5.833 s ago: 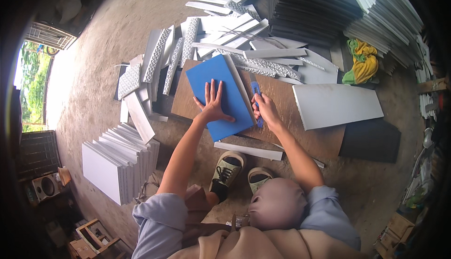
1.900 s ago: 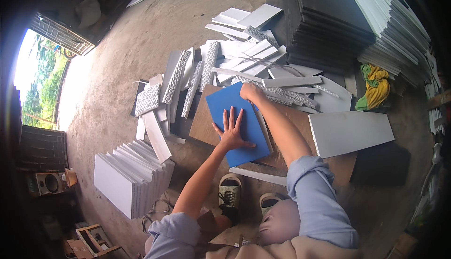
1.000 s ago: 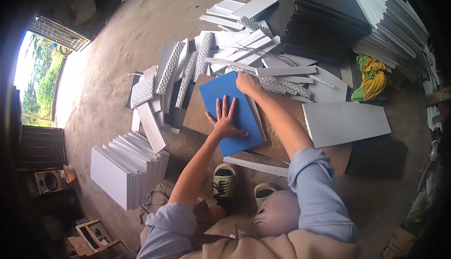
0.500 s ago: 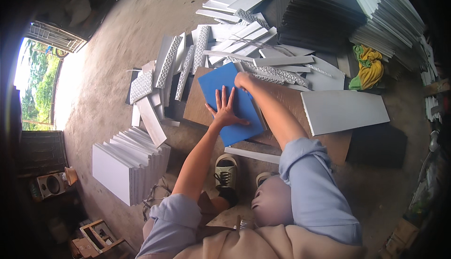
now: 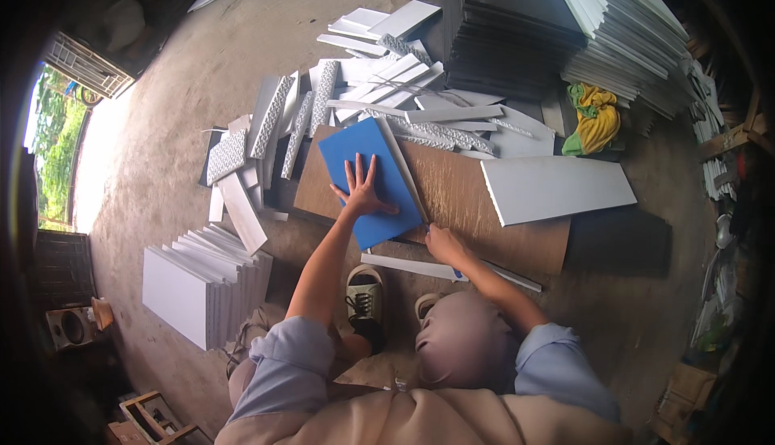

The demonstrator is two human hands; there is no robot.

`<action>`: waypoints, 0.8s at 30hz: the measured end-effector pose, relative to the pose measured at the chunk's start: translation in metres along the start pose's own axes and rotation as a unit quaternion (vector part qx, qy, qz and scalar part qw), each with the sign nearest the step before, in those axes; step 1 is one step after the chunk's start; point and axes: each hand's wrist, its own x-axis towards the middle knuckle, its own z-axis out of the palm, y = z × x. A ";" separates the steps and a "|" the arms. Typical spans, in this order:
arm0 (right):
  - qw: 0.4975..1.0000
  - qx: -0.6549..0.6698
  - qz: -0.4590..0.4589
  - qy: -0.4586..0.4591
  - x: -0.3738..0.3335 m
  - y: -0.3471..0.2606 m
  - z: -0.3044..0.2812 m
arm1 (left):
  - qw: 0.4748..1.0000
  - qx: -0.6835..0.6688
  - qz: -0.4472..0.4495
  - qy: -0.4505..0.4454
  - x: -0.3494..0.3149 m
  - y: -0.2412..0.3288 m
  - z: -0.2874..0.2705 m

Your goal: The person sits on the floor and uses a blue rectangular template to mark and cut white foam sheets with a utility knife. They repeatedly align the template, score the foam, and separate the cut pieces, stacking the finished items nearby.

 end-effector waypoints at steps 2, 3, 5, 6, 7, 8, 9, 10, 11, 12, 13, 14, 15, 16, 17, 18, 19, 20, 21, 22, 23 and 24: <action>0.999 -0.018 -0.039 0.000 -0.007 0.004 -0.007 | 1.000 0.012 0.001 -0.005 -0.002 -0.004 -0.001; 0.999 -0.003 -0.042 0.029 -0.004 0.001 -0.019 | 1.000 0.021 -0.004 -0.001 -0.001 -0.007 -0.004; 0.992 0.005 -0.030 0.120 0.001 0.014 -0.026 | 1.000 0.006 0.007 -0.003 0.000 -0.001 -0.003; 0.982 -0.006 -0.026 0.187 0.017 0.027 -0.027 | 1.000 -0.005 0.013 -0.005 0.000 0.004 -0.002; 0.978 -0.077 -0.013 0.195 0.030 0.030 -0.030 | 1.000 -0.006 0.010 -0.012 -0.004 0.002 0.003; 0.966 -0.149 -0.004 0.212 0.047 0.029 -0.037 | 1.000 -0.004 0.010 -0.009 -0.002 0.002 0.001; 0.950 -0.180 -0.008 0.254 0.058 0.026 -0.040 | 1.000 -0.003 0.012 -0.006 0.000 0.002 0.000; 0.934 -0.208 -0.015 0.289 0.069 0.019 -0.036 | 1.000 -0.002 0.009 -0.006 -0.001 -0.001 -0.001; 0.928 -0.213 -0.037 0.304 0.075 0.009 -0.036 | 1.000 -0.004 0.007 -0.004 -0.002 -0.001 -0.002; 0.921 -0.218 -0.058 0.319 0.080 -0.001 -0.036 | 1.000 -0.006 0.005 -0.003 -0.004 -0.002 -0.003; 0.912 -0.225 -0.079 0.334 0.084 -0.010 -0.034 | 1.000 -0.002 0.000 -0.009 -0.005 -0.003 -0.005; 0.929 -0.158 -0.118 0.313 0.090 -0.009 -0.028 | 1.000 -0.013 0.007 0.000 -0.002 -0.001 -0.003; 0.944 -0.106 -0.131 0.285 0.097 -0.011 -0.019 | 1.000 -0.024 0.013 0.009 -0.001 0.001 0.000; 0.955 -0.052 -0.145 0.253 0.104 -0.014 -0.010 | 0.999 -0.034 0.016 0.017 0.000 -0.001 0.004; 0.949 -0.023 -0.154 0.273 0.109 -0.024 -0.004 | 0.998 -0.048 0.016 0.030 0.001 -0.008 0.006; 0.942 0.007 -0.163 0.293 0.113 -0.034 0.001 | 0.997 -0.061 0.015 0.044 0.001 -0.015 0.007; 0.934 0.035 -0.169 0.313 0.117 -0.040 0.002 | 0.995 -0.076 0.017 0.056 0.001 -0.018 0.007; 0.947 0.142 -0.107 0.267 0.120 -0.043 0.001 | 0.994 -0.089 0.011 0.068 0.000 -0.021 0.006; 0.944 0.246 -0.044 0.215 0.125 -0.047 -0.002 | 0.992 -0.102 0.005 0.080 -0.003 -0.024 0.005; 0.925 0.343 0.022 0.163 0.132 -0.046 -0.008 | 0.989 -0.118 0.003 0.091 -0.002 -0.023 0.004; 0.901 0.409 0.001 0.146 0.146 -0.004 -0.012 | 0.984 -0.159 0.008 0.085 0.005 0.003 0.002; 0.923 0.360 -0.004 0.135 0.151 0.002 -0.013 | 0.978 -0.191 -0.011 0.080 0.006 0.011 -0.006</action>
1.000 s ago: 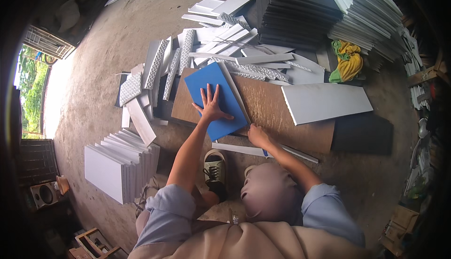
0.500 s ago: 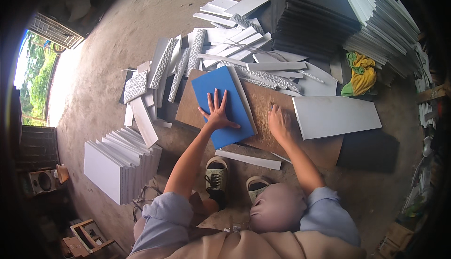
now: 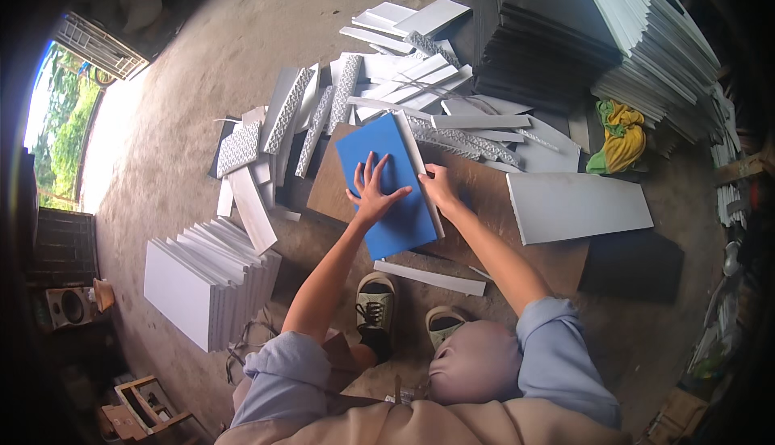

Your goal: The person sits on the floor and uses a blue rectangular template to mark and cut white foam sheets with a utility knife. They repeatedly align the template, score the foam, and separate the cut pieces, stacking the finished items nearby.

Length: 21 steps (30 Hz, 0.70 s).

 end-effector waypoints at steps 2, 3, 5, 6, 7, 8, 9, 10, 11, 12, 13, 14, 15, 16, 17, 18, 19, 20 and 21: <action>1.000 -0.027 0.004 0.013 -0.003 -0.025 0.019 | 0.998 -0.039 -0.047 0.035 -0.002 -0.001 -0.015; 0.999 -0.035 0.005 0.005 -0.008 -0.041 0.029 | 0.995 -0.052 -0.064 0.064 -0.002 -0.002 -0.020; 0.999 -0.051 0.002 -0.007 -0.019 -0.077 0.040 | 0.988 -0.045 -0.099 0.110 -0.004 0.001 -0.030; 1.000 -0.027 -0.004 -0.005 -0.025 -0.089 0.042 | 0.984 -0.070 -0.102 0.132 -0.003 0.003 -0.032; 1.000 -0.003 -0.013 -0.005 -0.032 -0.101 0.045 | 0.977 -0.094 -0.106 0.157 0.000 -0.002 -0.034; 1.000 0.016 -0.016 0.017 -0.034 -0.101 0.029 | 0.973 -0.127 -0.096 0.164 0.005 0.012 -0.027; 0.988 0.039 -0.065 0.134 -0.020 -0.072 0.020 | 0.971 -0.148 -0.098 0.163 0.010 0.027 -0.020; 0.986 0.055 -0.087 0.128 -0.017 -0.065 0.009 | 0.972 -0.128 -0.113 0.160 0.015 0.027 -0.017; 0.991 0.055 -0.077 0.094 -0.027 -0.081 0.010 | 0.970 -0.100 -0.142 0.170 0.017 0.010 -0.026; 0.994 0.052 -0.068 0.064 -0.039 -0.100 0.004 | 0.967 -0.076 -0.166 0.178 0.020 -0.002 -0.033; 0.992 0.008 -0.083 0.100 -0.039 -0.092 -0.024 | 0.972 -0.065 -0.168 0.152 0.023 0.004 -0.025; 0.986 -0.020 -0.099 0.132 -0.042 -0.092 -0.044 | 0.972 -0.039 -0.185 0.143 0.027 -0.001 -0.022; 0.985 0.018 -0.114 0.130 -0.046 -0.110 -0.044 | 0.964 -0.028 -0.201 0.170 0.034 -0.033 -0.029; 0.982 0.049 -0.118 0.142 -0.052 -0.119 -0.058 | 0.957 -0.062 -0.223 0.172 0.038 -0.043 -0.031; 0.981 0.130 -0.119 0.082 -0.056 -0.123 -0.075 | 0.960 -0.101 -0.196 0.171 0.040 -0.041 -0.036; 0.978 0.155 -0.123 0.069 -0.055 -0.130 -0.086 | 0.960 -0.139 -0.171 0.171 0.045 -0.036 -0.040; 0.973 0.187 -0.124 0.050 -0.056 -0.135 -0.089 | 0.927 -0.342 -0.070 0.137 0.047 -0.029 -0.045; 0.967 0.220 -0.124 0.031 -0.055 -0.137 -0.090 | 0.845 -0.526 0.032 0.096 0.049 -0.021 -0.052; 0.970 0.213 -0.113 0.024 -0.054 -0.123 -0.108 | 0.809 -0.587 -0.025 0.026 0.041 0.018 -0.049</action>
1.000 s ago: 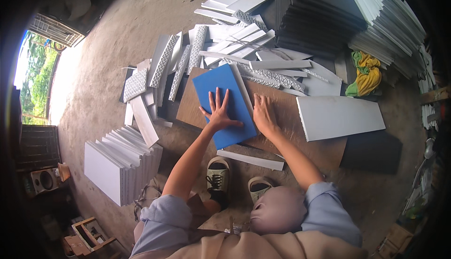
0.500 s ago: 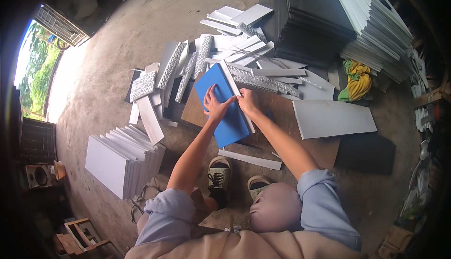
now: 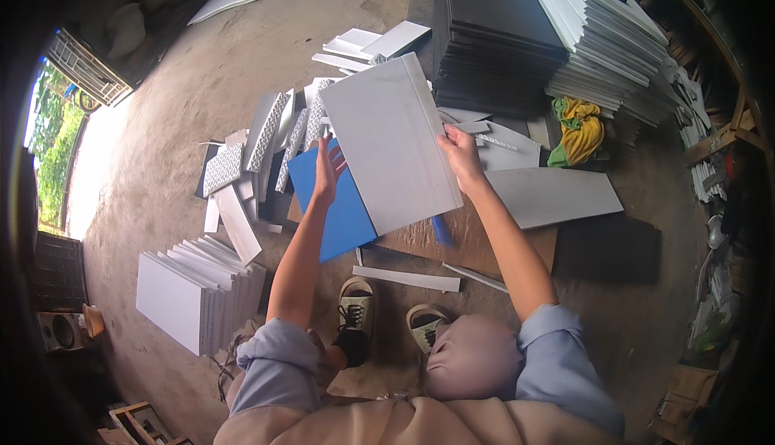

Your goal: The person sits on the floor and uses a blue rectangular template to mark and cut white foam sheets with a utility knife. They repeatedly align the template, score the foam, and separate the cut pieces, stacking the finished items nearby.

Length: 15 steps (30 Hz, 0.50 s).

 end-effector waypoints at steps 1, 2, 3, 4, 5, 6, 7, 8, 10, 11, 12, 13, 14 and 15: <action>1.000 0.006 0.001 -0.016 0.001 0.003 0.002 | 0.999 0.023 0.000 -0.027 -0.003 0.017 0.008; 0.999 0.014 0.002 -0.033 0.003 0.008 0.009 | 0.997 0.048 0.000 -0.053 -0.001 0.031 0.013; 0.998 0.022 0.003 -0.051 0.001 0.014 0.014 | 0.996 0.042 0.040 -0.072 -0.007 0.040 0.017; 0.999 -0.031 0.040 -0.009 -0.004 0.020 0.022 | 0.992 0.037 0.081 -0.090 -0.012 0.052 0.020; 0.999 -0.051 0.005 -0.014 -0.007 0.036 0.015 | 0.989 0.061 0.109 -0.084 -0.015 0.055 0.022; 0.977 -0.212 0.002 -0.008 -0.015 0.054 0.001 | 0.984 0.085 0.136 -0.079 -0.017 0.057 0.023; 0.929 -0.370 -0.002 -0.003 -0.023 0.076 -0.015 | 0.978 0.104 0.165 -0.072 -0.019 0.058 0.024; 0.889 -0.458 0.005 -0.003 -0.043 0.098 -0.013 | 0.972 0.141 0.179 -0.060 -0.021 0.060 0.012; 0.824 -0.562 0.056 -0.046 -0.085 0.119 0.005 | 0.967 0.136 0.215 -0.009 -0.026 0.062 -0.013; 0.800 -0.586 0.108 -0.075 -0.099 0.120 0.007 | 0.965 0.128 0.228 0.007 -0.030 0.063 -0.013; 0.816 -0.567 0.086 -0.070 -0.103 0.126 0.003 | 0.964 0.102 0.245 0.008 -0.036 0.059 -0.008; 0.832 -0.549 0.063 -0.057 -0.102 0.136 -0.010 | 0.960 0.124 0.252 -0.002 -0.036 0.052 -0.001; 0.848 -0.527 0.037 -0.049 -0.100 0.136 -0.012 | 0.962 0.142 0.232 -0.016 -0.039 0.048 0.004; 0.836 -0.541 0.076 -0.048 -0.100 0.135 -0.015 | 0.964 0.161 0.211 -0.031 -0.046 0.043 0.009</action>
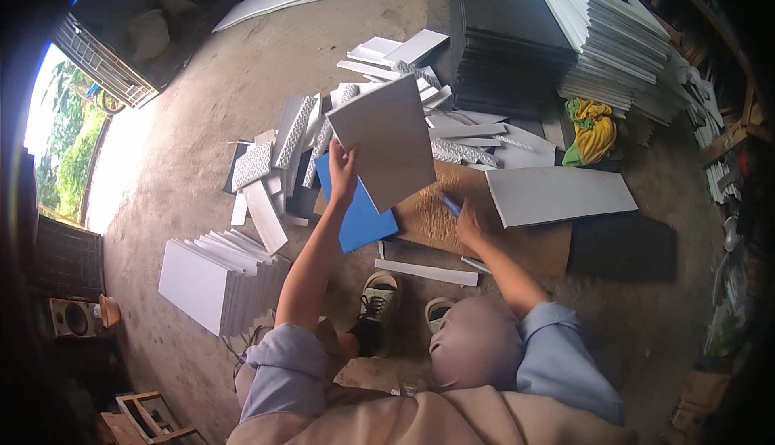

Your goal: The person sits on the floor and uses a blue rectangular template to mark and cut white foam sheets with a utility knife. They repeatedly align the template, score the foam, and separate the cut pieces, stacking the finished items nearby.

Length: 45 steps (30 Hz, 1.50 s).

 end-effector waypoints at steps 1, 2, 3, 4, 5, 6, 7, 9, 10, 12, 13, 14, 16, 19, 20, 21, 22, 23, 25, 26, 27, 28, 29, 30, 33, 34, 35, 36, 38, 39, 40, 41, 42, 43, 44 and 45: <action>0.999 -0.014 0.026 -0.020 0.003 -0.011 -0.006 | 1.000 0.007 0.014 -0.002 -0.005 0.000 0.001; 0.998 -0.033 0.053 -0.031 0.008 -0.017 -0.018 | 0.999 0.007 0.034 -0.007 -0.007 0.002 0.004; 0.997 0.014 0.076 -0.020 0.010 -0.026 -0.025 | 0.998 0.043 0.034 -0.014 -0.006 0.006 0.003; 0.993 0.053 0.099 -0.025 0.016 -0.021 -0.039 | 0.997 0.068 0.034 -0.026 -0.004 0.006 0.010; 0.992 0.070 0.100 -0.043 0.014 -0.034 -0.056 | 0.995 0.072 0.071 -0.024 -0.002 0.015 0.011; 0.989 0.086 0.101 -0.061 0.009 -0.045 -0.075 | 0.990 0.117 0.070 -0.024 -0.002 0.024 0.011; 0.995 0.037 0.090 -0.021 -0.002 -0.057 -0.099 | 0.984 0.159 0.077 -0.034 0.001 0.043 0.019; 0.997 -0.004 0.060 0.055 -0.002 -0.065 -0.119 | 0.961 0.243 0.129 -0.042 0.011 0.076 0.019; 0.999 0.000 -0.009 0.052 -0.007 -0.076 -0.137 | 0.944 0.280 0.168 -0.041 0.017 0.083 0.017; 0.992 -0.031 -0.062 0.101 -0.022 -0.061 -0.161 | 0.917 0.337 0.192 -0.089 0.011 0.095 0.038; 0.986 -0.061 -0.084 0.127 -0.034 -0.068 -0.166 | 0.913 0.345 0.191 -0.099 0.009 0.097 0.037; 0.986 -0.060 -0.091 0.123 -0.055 -0.085 -0.176 | 0.909 0.359 0.184 -0.108 0.008 0.096 0.030; 0.991 -0.051 -0.070 0.105 -0.083 -0.101 -0.199 | 0.873 0.422 0.201 -0.141 0.010 0.101 0.028; 0.969 -0.074 -0.090 0.216 -0.116 -0.083 -0.213 | 0.841 0.469 0.225 -0.147 -0.004 0.111 0.049; 0.977 -0.034 -0.060 0.202 -0.123 -0.072 -0.212 | 0.837 0.477 0.224 -0.148 -0.017 0.111 0.064; 0.982 0.006 -0.031 0.186 -0.128 -0.061 -0.211 | 0.837 0.479 0.212 -0.159 -0.030 0.110 0.075; 0.983 0.054 -0.012 0.177 -0.135 -0.066 -0.217 | 0.830 0.481 0.220 -0.177 -0.030 0.116 0.079; 0.975 0.109 -0.011 0.192 -0.140 -0.073 -0.219 | 0.823 0.483 0.227 -0.194 -0.031 0.121 0.080; 0.960 0.208 0.021 0.188 -0.145 -0.084 -0.224 | 0.818 0.474 0.251 -0.206 -0.039 0.125 0.081; 0.947 0.260 0.039 0.185 -0.146 -0.088 -0.224 | 0.808 0.489 0.258 -0.203 -0.042 0.127 0.083; 0.929 0.320 0.013 0.183 -0.142 -0.089 -0.220 | 0.798 0.505 0.263 -0.200 -0.043 0.129 0.086; 0.925 0.336 0.008 0.179 -0.139 -0.089 -0.214 | 0.787 0.520 0.263 -0.202 -0.048 0.127 0.088; 0.924 0.348 0.014 0.157 -0.136 -0.087 -0.209 | 0.770 0.538 0.267 -0.216 -0.055 0.126 0.090; 0.923 0.359 0.020 0.136 -0.132 -0.085 -0.204 | 0.753 0.559 0.257 -0.231 -0.061 0.126 0.094; 0.923 0.373 0.008 0.088 -0.121 -0.079 -0.191 | 0.724 0.599 0.212 -0.268 -0.070 0.125 0.099; 0.917 0.388 0.001 0.092 -0.119 -0.080 -0.190 | 0.728 0.600 0.193 -0.271 -0.068 0.128 0.098; 0.910 0.407 0.005 0.084 -0.119 -0.077 -0.185 | 0.726 0.599 0.187 -0.282 -0.065 0.126 0.100; 0.902 0.425 0.009 0.077 -0.121 -0.073 -0.180 | 0.724 0.589 0.215 -0.287 -0.073 0.122 0.101; 0.905 0.418 0.013 0.083 -0.124 -0.074 -0.173 | 0.713 0.574 0.282 -0.288 -0.070 0.122 0.105; 0.906 0.415 0.015 0.087 -0.124 -0.075 -0.170 | 0.710 0.592 0.251 -0.287 -0.067 0.122 0.109; 0.928 0.352 0.013 0.121 -0.121 -0.068 -0.169 | 0.711 0.587 0.252 -0.293 -0.067 0.121 0.116; 0.945 0.288 0.011 0.153 -0.117 -0.062 -0.168 | 0.711 0.583 0.253 -0.300 -0.065 0.120 0.122; 0.957 0.222 0.010 0.185 -0.114 -0.055 -0.167 | 0.712 0.578 0.255 -0.307 -0.065 0.120 0.128; 0.945 0.096 -0.054 0.309 -0.115 -0.045 -0.160 | 0.705 0.592 0.217 -0.324 -0.069 0.124 0.140; 0.950 0.090 -0.042 0.297 -0.117 -0.055 -0.160 | 0.714 0.581 0.217 -0.323 -0.066 0.123 0.137; 0.954 0.083 -0.030 0.285 -0.120 -0.064 -0.161 | 0.724 0.570 0.217 -0.323 -0.061 0.121 0.133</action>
